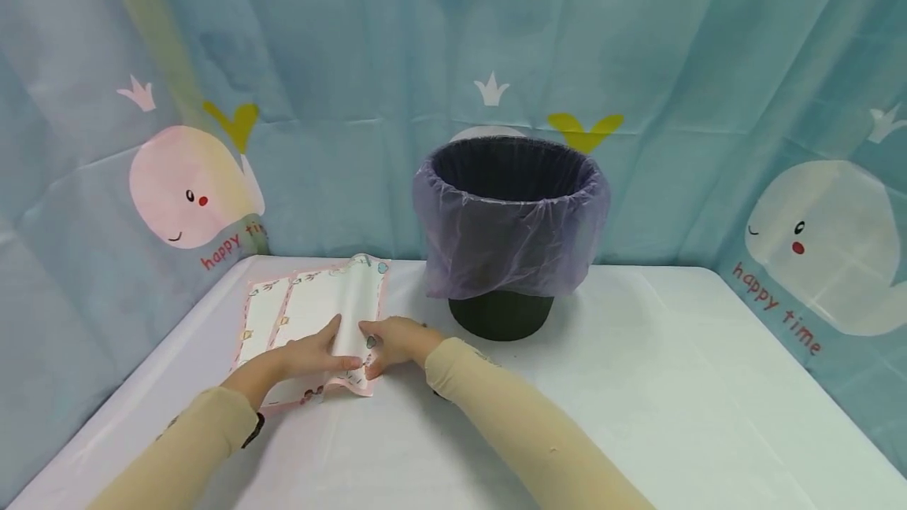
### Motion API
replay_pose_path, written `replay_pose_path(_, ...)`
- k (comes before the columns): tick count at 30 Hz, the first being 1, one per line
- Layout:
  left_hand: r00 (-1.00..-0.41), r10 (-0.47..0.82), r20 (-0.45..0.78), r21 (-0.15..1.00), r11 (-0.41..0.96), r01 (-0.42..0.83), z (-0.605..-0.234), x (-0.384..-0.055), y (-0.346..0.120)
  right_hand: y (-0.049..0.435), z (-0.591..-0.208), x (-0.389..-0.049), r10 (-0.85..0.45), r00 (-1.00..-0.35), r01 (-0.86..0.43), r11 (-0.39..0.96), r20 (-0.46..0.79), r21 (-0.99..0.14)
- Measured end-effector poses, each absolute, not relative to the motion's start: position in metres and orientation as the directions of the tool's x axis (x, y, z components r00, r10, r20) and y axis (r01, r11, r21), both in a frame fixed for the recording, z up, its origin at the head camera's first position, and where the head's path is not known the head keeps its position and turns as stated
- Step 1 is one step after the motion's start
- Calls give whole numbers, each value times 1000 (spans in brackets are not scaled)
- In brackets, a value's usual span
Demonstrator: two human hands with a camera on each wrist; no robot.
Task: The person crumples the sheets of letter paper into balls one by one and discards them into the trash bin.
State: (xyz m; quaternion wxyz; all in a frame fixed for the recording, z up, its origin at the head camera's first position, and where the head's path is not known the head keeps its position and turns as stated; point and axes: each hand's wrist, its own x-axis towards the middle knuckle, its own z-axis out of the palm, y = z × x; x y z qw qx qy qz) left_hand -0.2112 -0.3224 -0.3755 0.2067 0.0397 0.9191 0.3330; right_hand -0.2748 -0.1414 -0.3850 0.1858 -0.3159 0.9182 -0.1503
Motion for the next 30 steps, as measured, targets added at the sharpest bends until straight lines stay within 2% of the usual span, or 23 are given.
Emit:
replay_pose_path(5, -927, 284, -244, 776, 631, -11, -378, -212, -314, -138, -387, -275, -681, -689, -516, 702, -249, -491)
replay_pose_path(9, -974, 187, -129, 753, 658, 27, -375, -209, -306, -135, -386, -278, -732, -646, -509, 624, -217, -593)
replay_pose_path(12, -999, 53, -5, 645, 763, 37, -370, -199, -304, -130, -380, -276, -751, -642, -502, 565, -156, -655)
replay_pose_path(15, -987, -18, 161, 482, 874, 62, -361, -184, -310, -119, -368, -269, -751, -660, -563, 489, 8, -666)
replay_pose_path(17, -959, 20, 283, 344, 931, 122, -356, -173, -320, -108, -362, -261, -729, -663, -626, 414, 170, -661)
replay_pose_path(18, -940, 51, 337, 269, 951, 149, -353, -168, -326, -103, -359, -257, -722, -642, -673, 368, 259, -642)
replay_pose_path(20, -891, 109, 441, 151, 970, 193, -348, -158, -339, -94, -357, -248, -695, -590, -771, 333, 411, -543)
replay_pose_path(22, -836, 157, 525, 73, 971, 228, -343, -151, -350, -88, -355, -239, -686, -524, -841, 325, 505, -432)
replay_pose_path(24, -795, 166, 584, 58, 968, 244, -339, -147, -356, -84, -352, -232, -696, -491, -870, 360, 524, -338)
replay_pose_path(26, -762, 167, 626, 72, 960, 270, -334, -145, -354, -82, -347, -227, -713, -510, -859, 392, 482, -328)
replay_pose_path(28, -750, 154, 643, 109, 951, 289, -330, -143, -346, -82, -343, -224, -729, -563, -814, 408, 389, -413)
replay_pose_path(30, -767, 102, 633, 206, 933, 294, -326, -142, -331, -82, -340, -220, -738, -610, -750, 420, 289, -511)
